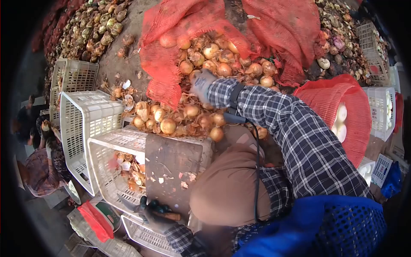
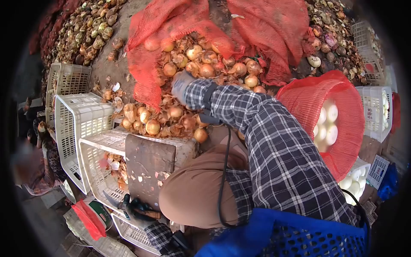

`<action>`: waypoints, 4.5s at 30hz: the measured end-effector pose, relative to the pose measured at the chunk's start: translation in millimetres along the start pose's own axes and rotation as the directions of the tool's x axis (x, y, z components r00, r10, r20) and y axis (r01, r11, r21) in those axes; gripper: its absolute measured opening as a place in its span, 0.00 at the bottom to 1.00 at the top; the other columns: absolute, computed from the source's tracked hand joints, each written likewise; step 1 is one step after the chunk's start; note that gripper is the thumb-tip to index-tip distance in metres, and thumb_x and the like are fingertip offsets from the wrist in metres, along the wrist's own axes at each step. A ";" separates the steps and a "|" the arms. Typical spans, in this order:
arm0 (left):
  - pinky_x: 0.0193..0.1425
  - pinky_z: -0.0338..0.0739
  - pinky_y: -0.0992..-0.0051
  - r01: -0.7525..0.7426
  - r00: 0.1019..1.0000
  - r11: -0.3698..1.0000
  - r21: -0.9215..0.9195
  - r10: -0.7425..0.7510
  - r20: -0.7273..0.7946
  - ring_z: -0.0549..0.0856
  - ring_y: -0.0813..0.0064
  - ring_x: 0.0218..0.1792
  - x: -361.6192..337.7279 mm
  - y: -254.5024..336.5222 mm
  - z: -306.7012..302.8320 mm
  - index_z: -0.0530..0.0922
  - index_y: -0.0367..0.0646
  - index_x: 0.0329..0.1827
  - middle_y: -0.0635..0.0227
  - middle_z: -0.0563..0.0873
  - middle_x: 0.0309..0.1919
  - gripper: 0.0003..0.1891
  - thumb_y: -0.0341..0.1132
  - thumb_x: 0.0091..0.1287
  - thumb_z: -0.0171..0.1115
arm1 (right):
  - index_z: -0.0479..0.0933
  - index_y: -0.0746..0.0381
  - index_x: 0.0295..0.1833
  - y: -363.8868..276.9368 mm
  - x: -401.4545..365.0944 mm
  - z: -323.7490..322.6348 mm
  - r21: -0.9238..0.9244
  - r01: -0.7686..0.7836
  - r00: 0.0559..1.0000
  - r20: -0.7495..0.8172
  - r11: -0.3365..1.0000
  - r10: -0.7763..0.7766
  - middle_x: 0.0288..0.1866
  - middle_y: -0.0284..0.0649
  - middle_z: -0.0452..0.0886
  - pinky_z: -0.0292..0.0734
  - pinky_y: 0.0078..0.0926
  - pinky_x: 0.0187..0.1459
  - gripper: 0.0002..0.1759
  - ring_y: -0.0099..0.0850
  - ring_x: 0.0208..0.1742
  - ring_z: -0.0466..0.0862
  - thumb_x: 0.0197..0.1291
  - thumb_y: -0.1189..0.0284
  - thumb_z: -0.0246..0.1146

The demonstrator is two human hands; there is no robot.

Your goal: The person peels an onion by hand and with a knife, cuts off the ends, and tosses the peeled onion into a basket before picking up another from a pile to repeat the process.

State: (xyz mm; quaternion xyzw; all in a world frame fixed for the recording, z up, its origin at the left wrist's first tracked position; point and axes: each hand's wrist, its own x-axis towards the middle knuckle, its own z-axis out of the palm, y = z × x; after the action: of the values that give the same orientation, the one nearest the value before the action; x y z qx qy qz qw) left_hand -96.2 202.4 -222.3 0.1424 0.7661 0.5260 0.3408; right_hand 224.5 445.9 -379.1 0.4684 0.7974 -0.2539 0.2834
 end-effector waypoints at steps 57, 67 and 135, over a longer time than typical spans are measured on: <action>0.18 0.64 0.80 0.062 0.994 0.998 0.034 -0.058 -0.096 0.69 0.82 0.16 -10.8 13.0 16.5 0.78 0.45 0.56 0.72 0.75 0.24 0.20 0.46 0.66 0.57 | 0.72 0.58 0.65 55.6 1.2 51.7 0.704 -0.431 0.644 -0.198 0.564 0.739 0.59 0.48 0.79 0.75 0.40 0.60 0.30 0.40 0.59 0.79 0.62 0.52 0.60; 0.15 0.62 0.83 0.030 0.995 0.999 -0.016 -0.032 -0.094 0.67 0.86 0.13 -0.8 0.9 8.6 0.79 0.46 0.58 0.75 0.75 0.21 0.19 0.45 0.68 0.56 | 0.67 0.58 0.69 167.5 -12.0 27.0 0.729 -0.392 0.525 -0.323 0.561 0.787 0.66 0.52 0.72 0.69 0.38 0.66 0.38 0.47 0.65 0.74 0.55 0.54 0.64; 0.46 0.80 0.61 -0.418 0.893 0.812 0.408 0.449 0.023 0.86 0.55 0.42 -98.7 -30.0 -12.7 0.72 0.41 0.61 0.51 0.85 0.43 0.25 0.33 0.59 0.66 | 0.79 0.63 0.52 -268.9 -119.3 -21.9 0.529 0.688 0.604 -0.797 0.496 0.013 0.45 0.50 0.82 0.72 0.34 0.55 0.15 0.41 0.50 0.81 0.68 0.72 0.50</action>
State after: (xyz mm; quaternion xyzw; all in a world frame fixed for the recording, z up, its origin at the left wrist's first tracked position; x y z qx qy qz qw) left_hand -28.7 124.3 -209.9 0.3606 0.8168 0.4258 0.1466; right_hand 28.0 272.3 -243.7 0.4146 0.7140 -0.4369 -0.3570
